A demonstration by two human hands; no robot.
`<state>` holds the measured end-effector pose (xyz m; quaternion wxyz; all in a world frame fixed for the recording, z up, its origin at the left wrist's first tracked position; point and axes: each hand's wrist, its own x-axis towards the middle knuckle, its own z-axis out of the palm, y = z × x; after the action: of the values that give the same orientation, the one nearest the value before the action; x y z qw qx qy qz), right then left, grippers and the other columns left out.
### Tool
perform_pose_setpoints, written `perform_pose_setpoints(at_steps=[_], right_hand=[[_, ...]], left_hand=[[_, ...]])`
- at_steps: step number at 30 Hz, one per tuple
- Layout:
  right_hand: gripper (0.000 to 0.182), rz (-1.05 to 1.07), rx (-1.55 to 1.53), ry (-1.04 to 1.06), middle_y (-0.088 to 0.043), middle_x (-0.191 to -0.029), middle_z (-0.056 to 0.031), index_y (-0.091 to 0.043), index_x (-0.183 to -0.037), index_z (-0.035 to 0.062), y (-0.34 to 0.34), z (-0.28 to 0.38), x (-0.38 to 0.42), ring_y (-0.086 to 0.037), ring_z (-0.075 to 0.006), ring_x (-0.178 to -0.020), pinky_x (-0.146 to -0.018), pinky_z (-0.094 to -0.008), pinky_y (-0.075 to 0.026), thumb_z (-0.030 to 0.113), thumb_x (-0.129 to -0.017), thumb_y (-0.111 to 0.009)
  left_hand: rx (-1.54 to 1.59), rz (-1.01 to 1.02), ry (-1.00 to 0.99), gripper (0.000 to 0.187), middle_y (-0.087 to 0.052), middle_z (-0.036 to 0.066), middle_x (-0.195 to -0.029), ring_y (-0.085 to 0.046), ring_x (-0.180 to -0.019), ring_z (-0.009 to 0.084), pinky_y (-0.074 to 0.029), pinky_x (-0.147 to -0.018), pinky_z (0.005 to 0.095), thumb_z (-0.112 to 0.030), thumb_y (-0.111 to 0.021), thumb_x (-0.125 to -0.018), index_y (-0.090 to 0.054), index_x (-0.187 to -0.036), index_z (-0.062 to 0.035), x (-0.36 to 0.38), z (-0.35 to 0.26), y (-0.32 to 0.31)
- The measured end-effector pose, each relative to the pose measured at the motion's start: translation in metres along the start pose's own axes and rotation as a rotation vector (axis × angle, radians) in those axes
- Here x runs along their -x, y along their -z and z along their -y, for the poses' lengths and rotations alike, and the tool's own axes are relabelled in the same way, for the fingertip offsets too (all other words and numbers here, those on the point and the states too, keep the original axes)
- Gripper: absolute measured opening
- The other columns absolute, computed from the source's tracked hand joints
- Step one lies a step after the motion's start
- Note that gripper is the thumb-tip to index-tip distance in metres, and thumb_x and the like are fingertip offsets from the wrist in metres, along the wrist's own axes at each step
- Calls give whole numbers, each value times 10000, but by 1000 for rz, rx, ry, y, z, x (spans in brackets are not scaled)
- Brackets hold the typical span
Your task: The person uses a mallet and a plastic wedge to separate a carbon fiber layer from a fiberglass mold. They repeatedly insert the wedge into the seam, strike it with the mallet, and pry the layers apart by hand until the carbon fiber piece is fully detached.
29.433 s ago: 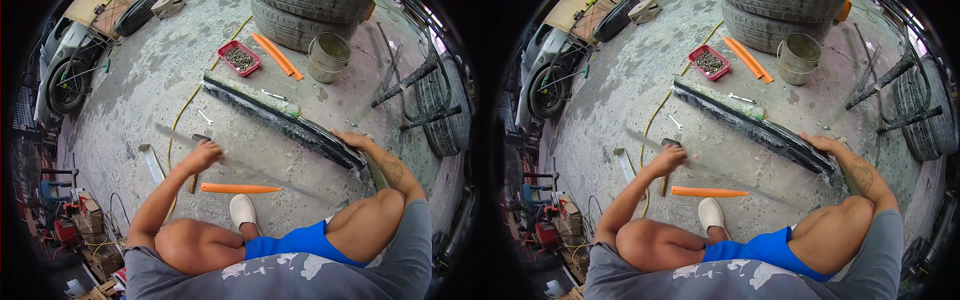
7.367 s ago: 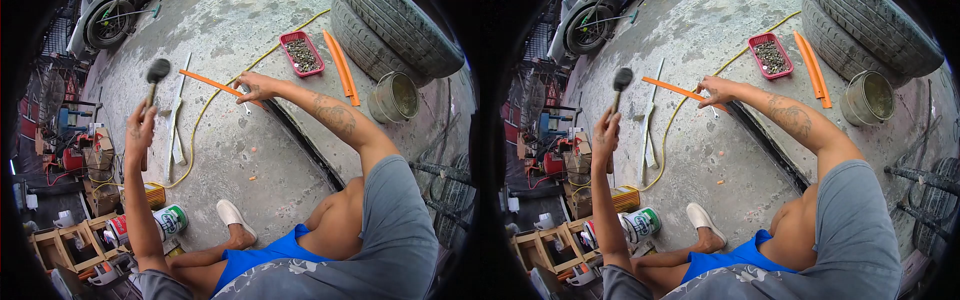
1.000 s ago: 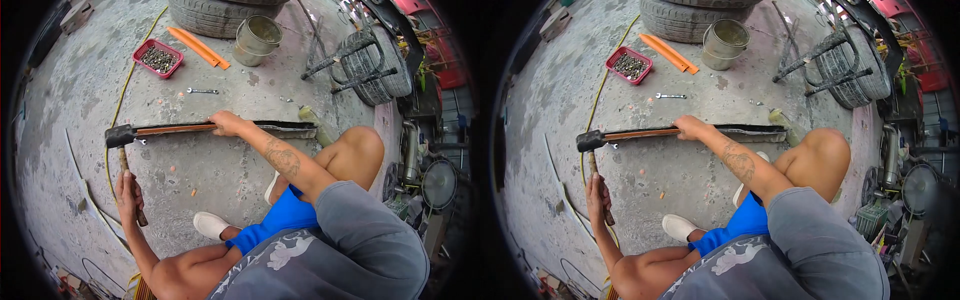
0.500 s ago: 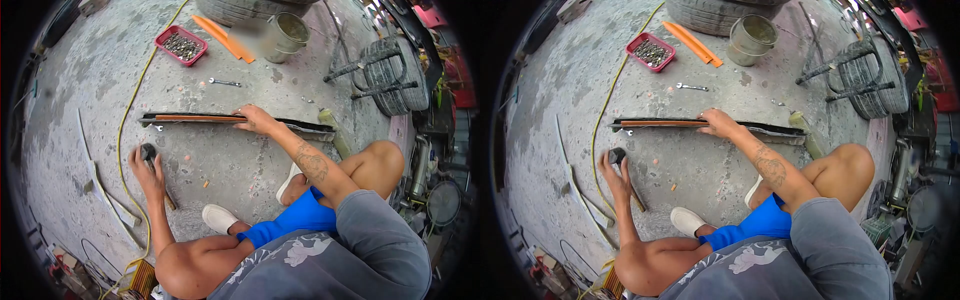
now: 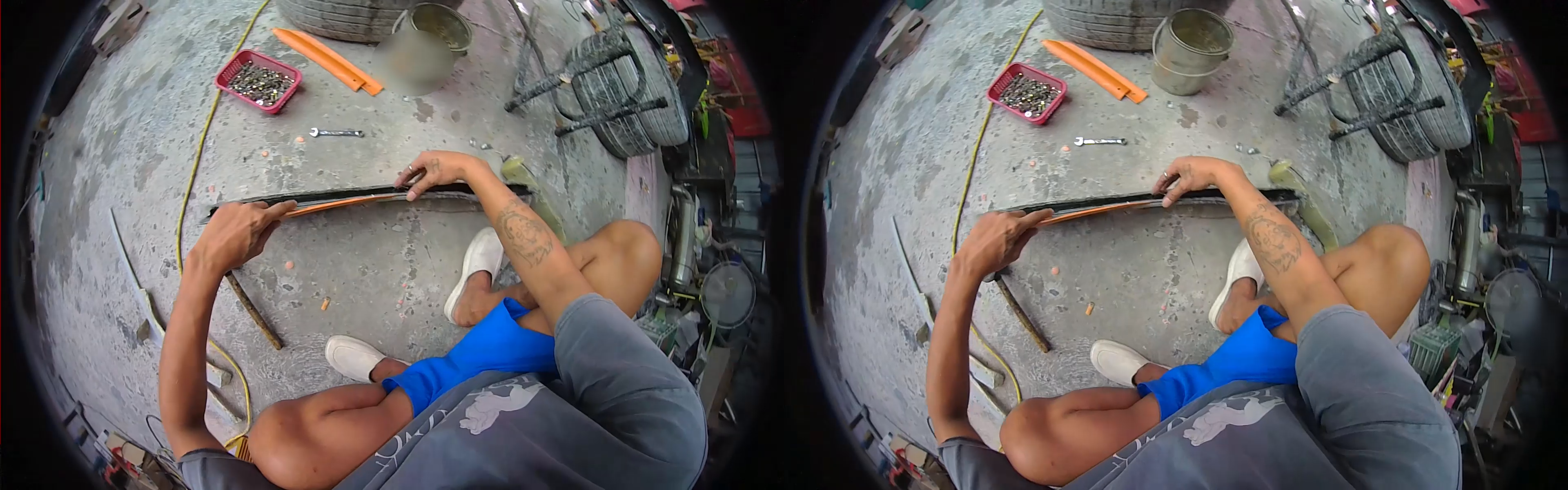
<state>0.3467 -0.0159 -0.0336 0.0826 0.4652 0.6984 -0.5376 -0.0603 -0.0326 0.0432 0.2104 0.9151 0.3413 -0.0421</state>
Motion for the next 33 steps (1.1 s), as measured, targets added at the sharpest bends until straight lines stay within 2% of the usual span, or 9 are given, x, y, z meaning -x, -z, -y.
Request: perform_pose_setpoints(at_steps=[4, 15, 20, 25, 27, 28, 31, 32, 33], right_hand=[[491, 22, -17, -44, -728, -1135, -85, -695, -1245, 151, 0, 1, -1, -665, -174, -1027, -911, -300, -486, 362, -813, -797], [583, 82, -159, -89, -697, -1204, -37, -662, -1293, 157, 7, -14, -4, -619, -160, -1077, -895, -316, -474, 427, -796, -802], [706, 38, -176, -83, -642, -1308, -84, -650, -1300, 127, 5, -14, 3, -575, -222, -1215, -1022, -329, -431, 498, -725, -824], [664, -152, 56, 69, -607, -1339, -143, -633, -1286, 56, 5, 87, 7, -530, -234, -1282, -1088, -321, -381, 376, -741, -839], [528, -266, -37, 458, -686, -1169, -177, -697, -1152, 55, -9, 126, -1, -625, -256, -1143, -962, -349, -474, 361, -736, -810], [528, -254, -34, 455, -686, -1169, -177, -697, -1152, 55, -19, 126, -8, -625, -256, -1143, -962, -349, -474, 361, -736, -810], [220, -539, -144, 441, -671, -718, -198, -693, -830, -12, -48, 114, -26, -646, -228, -639, -636, -373, -501, 187, -767, -762], [220, -538, -131, 444, -671, -718, -198, -693, -830, -12, -59, 113, -24, -646, -228, -639, -636, -373, -501, 187, -767, -762], [238, -687, -151, 468, -653, -683, -190, -673, -789, -23, -69, 118, -20, -591, -201, -590, -606, -363, -488, 190, -767, -776]], left_hand=[[-151, 201, 41, 213, -650, 181, -763, -646, -733, 372, -496, -641, 473, -105, -540, -935, -605, -1135, -70, -8, -30, 27], [-183, 110, 14, 267, -606, 179, -643, -650, -635, 358, -502, -575, 465, -53, -529, -897, -602, -1154, -49, -33, -61, 22], [-214, 10, 44, 255, -624, 173, -650, -666, -619, 332, -518, -547, 455, -58, -516, -905, -635, -1130, -44, -44, -69, 16], [-266, -73, 14, 201, -650, 164, -670, -682, -633, 322, -537, -575, 449, -106, -542, -905, -689, -1028, -49, -53, -77, 20], [-281, -104, 3, 185, -659, 159, -677, -687, -638, 319, -543, -586, 448, -120, -559, -895, -703, -986, -48, -63, -90, 24], [-304, -57, -7, 167, -669, 149, -691, -692, -657, 312, -547, -602, 444, -129, -579, -878, -703, -953, -48, -70, -100, 29], [-357, -75, -86, 142, -686, 135, -712, -698, -683, 314, -553, -627, 436, -134, -606, -846, -703, -897, -44, -78, -103, 44], [-378, -131, -168, 134, -693, 130, -720, -698, -689, 322, -554, -636, 433, -130, -613, -832, -703, -873, -41, -79, -103, 49], [-206, -99, -43, 172, -710, 171, -936, -694, -841, 333, -550, -745, 429, -137, -662, -828, -686, -959, -28, -73, -108, 67]])
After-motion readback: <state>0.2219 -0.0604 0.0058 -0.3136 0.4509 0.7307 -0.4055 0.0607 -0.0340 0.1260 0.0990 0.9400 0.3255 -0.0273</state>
